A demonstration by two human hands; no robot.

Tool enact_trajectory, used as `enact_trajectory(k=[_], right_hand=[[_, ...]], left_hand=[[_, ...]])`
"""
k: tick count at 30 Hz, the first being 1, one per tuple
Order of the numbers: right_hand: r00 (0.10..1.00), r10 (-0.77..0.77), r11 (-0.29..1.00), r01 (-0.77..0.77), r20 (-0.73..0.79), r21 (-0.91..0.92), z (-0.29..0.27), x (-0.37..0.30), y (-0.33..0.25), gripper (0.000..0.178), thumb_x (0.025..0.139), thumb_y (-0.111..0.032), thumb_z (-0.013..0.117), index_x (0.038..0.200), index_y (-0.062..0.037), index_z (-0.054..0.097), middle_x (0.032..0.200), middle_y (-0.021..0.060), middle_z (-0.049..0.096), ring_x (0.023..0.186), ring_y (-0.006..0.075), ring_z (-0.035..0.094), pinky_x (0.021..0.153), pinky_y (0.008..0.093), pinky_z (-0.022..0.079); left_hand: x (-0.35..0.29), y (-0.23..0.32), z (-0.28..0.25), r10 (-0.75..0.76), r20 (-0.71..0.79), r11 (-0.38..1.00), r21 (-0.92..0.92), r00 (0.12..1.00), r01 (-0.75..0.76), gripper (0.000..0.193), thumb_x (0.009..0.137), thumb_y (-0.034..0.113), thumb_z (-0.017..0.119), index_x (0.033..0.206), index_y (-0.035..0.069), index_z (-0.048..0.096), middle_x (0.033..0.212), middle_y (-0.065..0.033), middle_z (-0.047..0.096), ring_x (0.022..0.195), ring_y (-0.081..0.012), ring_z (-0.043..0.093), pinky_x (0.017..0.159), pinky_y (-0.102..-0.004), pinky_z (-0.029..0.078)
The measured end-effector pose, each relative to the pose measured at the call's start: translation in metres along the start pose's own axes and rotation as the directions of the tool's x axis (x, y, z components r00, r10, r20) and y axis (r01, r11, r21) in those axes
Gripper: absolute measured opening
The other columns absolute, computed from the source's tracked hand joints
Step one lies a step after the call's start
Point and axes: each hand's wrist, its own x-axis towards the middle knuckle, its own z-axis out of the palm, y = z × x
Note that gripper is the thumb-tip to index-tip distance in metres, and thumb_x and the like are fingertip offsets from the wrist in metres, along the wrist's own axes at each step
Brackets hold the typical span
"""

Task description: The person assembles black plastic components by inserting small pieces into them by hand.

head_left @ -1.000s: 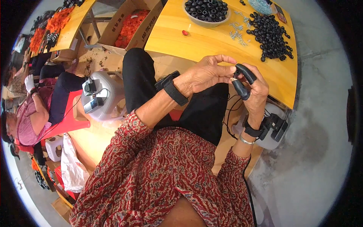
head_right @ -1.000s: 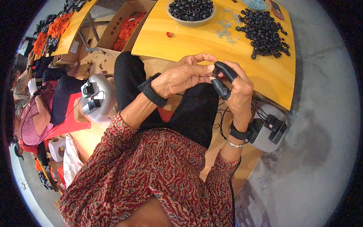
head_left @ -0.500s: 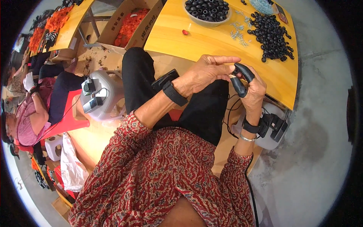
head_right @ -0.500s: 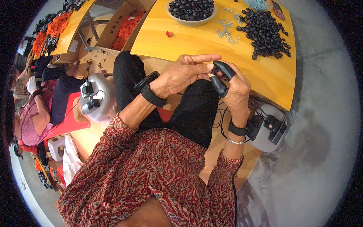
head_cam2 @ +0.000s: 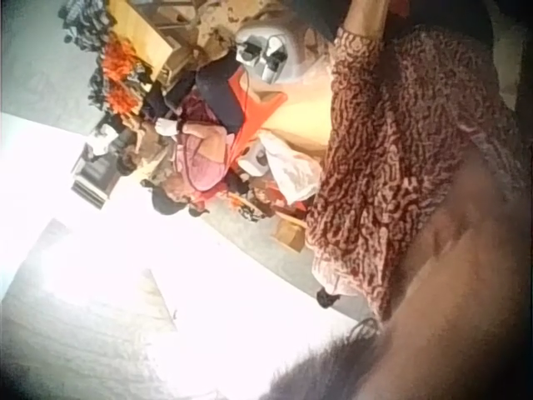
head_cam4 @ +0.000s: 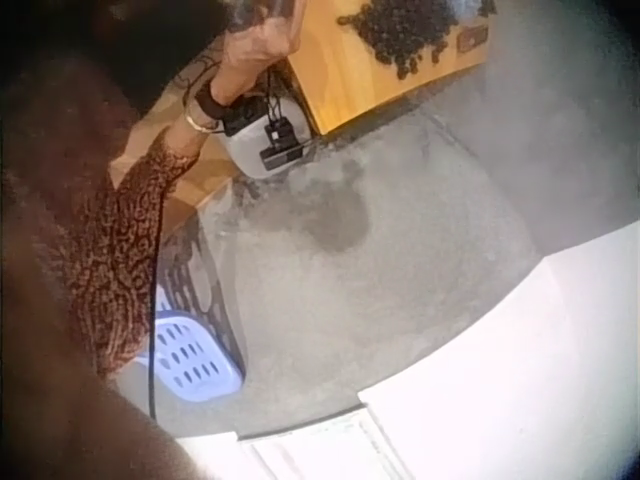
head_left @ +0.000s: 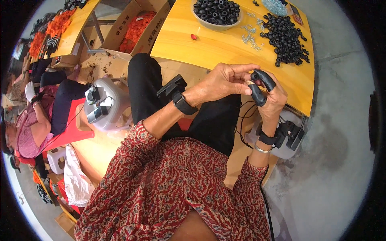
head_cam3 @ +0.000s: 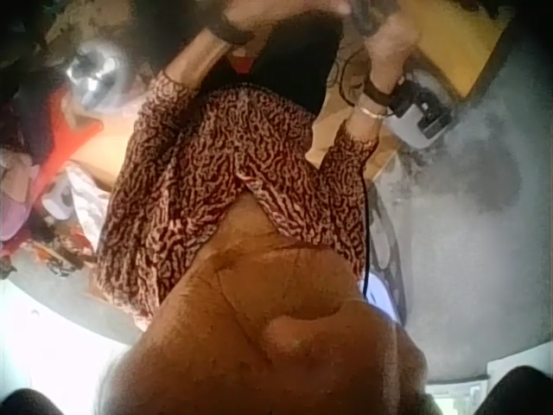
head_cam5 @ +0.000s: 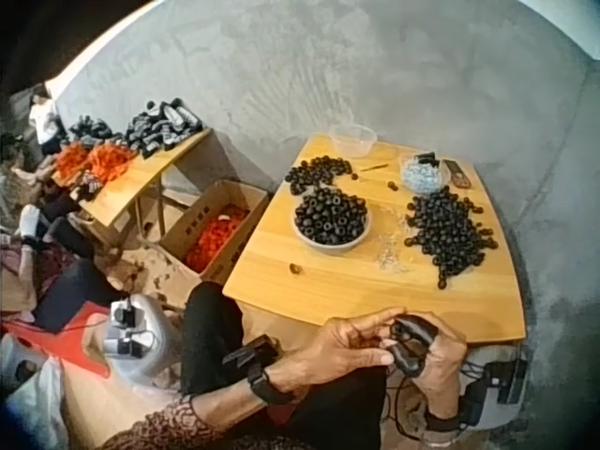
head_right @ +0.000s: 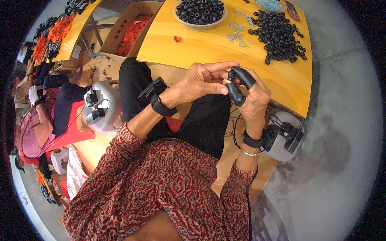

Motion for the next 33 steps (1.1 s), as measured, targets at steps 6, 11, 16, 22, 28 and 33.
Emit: enact_trajectory(k=[6,11,16,22,28,33], right_hand=[[0.998,-0.068,0.996,0.068,0.001,-0.063,-0.009,-0.001,-0.008,0.030,0.069,-0.006,0.076,0.095,0.0005,0.064,0.090,0.0080,0.065,0.076,0.0189,0.065,0.069,0.0267,0.051],[0.995,-0.103,0.993,0.103,-0.008,-0.062,-0.012,-0.003,-0.009,0.031,0.067,-0.007,0.077,0.095,0.0005,0.064,0.091,0.0090,0.065,0.076,0.0195,0.065,0.068,0.0274,0.052],[0.990,-0.135,0.987,0.131,-0.043,-0.088,-0.013,-0.008,-0.011,0.031,0.067,-0.007,0.077,0.095,0.0008,0.063,0.091,0.0098,0.065,0.076,0.0206,0.065,0.068,0.0279,0.052],[0.990,-0.135,0.989,0.132,-0.044,-0.066,-0.012,-0.005,-0.019,0.029,0.068,-0.004,0.075,0.094,0.0015,0.063,0.092,0.0100,0.064,0.077,0.0212,0.065,0.068,0.0282,0.052],[0.992,-0.123,0.991,0.122,-0.019,-0.046,-0.006,-0.007,-0.021,0.028,0.068,-0.003,0.075,0.093,0.0021,0.063,0.092,0.0097,0.063,0.076,0.0216,0.064,0.067,0.0287,0.052],[0.989,-0.150,0.987,0.149,-0.008,-0.057,-0.006,-0.007,-0.027,0.028,0.068,-0.002,0.074,0.093,0.0035,0.063,0.091,0.0110,0.063,0.076,0.0219,0.064,0.067,0.0289,0.052]], left_hand=[[-0.003,0.005,0.005,0.001,0.011,0.996,0.092,1.000,-0.002,0.058,0.078,-0.002,0.067,0.132,0.004,0.048,0.104,-0.0046,0.065,0.097,-0.0090,0.059,0.089,-0.0249,0.048],[-0.004,0.011,0.008,0.030,0.018,0.980,0.194,0.999,-0.033,0.055,0.076,0.000,0.070,0.128,0.008,0.053,0.098,-0.0022,0.066,0.093,-0.0077,0.060,0.087,-0.0245,0.050],[-0.006,0.014,0.012,0.039,0.018,0.970,0.239,0.999,-0.043,0.054,0.075,0.002,0.071,0.127,0.010,0.055,0.097,-0.0013,0.066,0.090,-0.0066,0.059,0.085,-0.0239,0.050],[-0.009,0.013,0.009,0.056,0.044,0.983,0.175,0.997,-0.063,0.055,0.075,0.003,0.071,0.128,0.010,0.054,0.096,0.0000,0.064,0.086,-0.0058,0.058,0.084,-0.0233,0.050],[-0.014,0.014,0.009,-0.002,0.040,0.998,0.065,0.999,-0.001,0.057,0.076,0.003,0.071,0.129,0.009,0.052,0.102,-0.0013,0.063,0.088,-0.0062,0.058,0.086,-0.0235,0.049],[-0.017,0.014,0.008,0.017,0.041,1.000,0.006,0.999,-0.018,0.056,0.076,0.003,0.071,0.129,0.007,0.053,0.103,-0.0020,0.064,0.091,-0.0065,0.058,0.087,-0.0240,0.049]])
